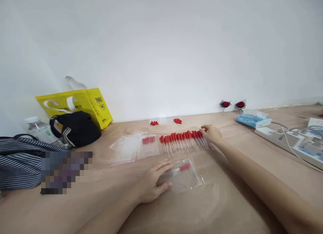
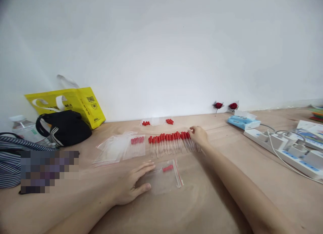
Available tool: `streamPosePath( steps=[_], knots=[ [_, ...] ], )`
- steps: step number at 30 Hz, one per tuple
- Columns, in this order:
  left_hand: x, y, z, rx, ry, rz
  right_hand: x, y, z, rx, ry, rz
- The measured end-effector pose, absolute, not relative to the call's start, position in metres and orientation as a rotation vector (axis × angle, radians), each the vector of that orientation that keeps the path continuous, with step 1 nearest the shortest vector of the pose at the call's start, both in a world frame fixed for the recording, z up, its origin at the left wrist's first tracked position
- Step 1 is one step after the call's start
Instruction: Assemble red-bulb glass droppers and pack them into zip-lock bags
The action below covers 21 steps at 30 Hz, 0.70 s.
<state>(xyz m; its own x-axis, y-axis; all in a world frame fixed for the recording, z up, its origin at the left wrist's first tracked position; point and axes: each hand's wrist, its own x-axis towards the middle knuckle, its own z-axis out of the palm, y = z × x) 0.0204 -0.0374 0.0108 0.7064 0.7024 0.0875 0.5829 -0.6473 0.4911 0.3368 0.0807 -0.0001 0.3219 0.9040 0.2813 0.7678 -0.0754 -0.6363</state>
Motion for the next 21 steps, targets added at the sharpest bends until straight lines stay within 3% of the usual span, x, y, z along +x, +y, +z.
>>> streamPosePath(
  steps=[11, 17, 21],
  knots=[
    [0.017, -0.038, 0.013, 2.48, 0.968, 0.398, 0.344, 0.107, -0.009, -1.86, -1.344, 0.265],
    [0.018, -0.039, 0.016, 2.441, 1.023, 0.353, 0.354, 0.076, 0.012, -1.546, -1.279, 0.386],
    [0.017, -0.037, 0.016, 2.407, 1.032, 0.347, 0.346, 0.034, 0.006, -1.182, -1.058, 0.641]
  ],
)
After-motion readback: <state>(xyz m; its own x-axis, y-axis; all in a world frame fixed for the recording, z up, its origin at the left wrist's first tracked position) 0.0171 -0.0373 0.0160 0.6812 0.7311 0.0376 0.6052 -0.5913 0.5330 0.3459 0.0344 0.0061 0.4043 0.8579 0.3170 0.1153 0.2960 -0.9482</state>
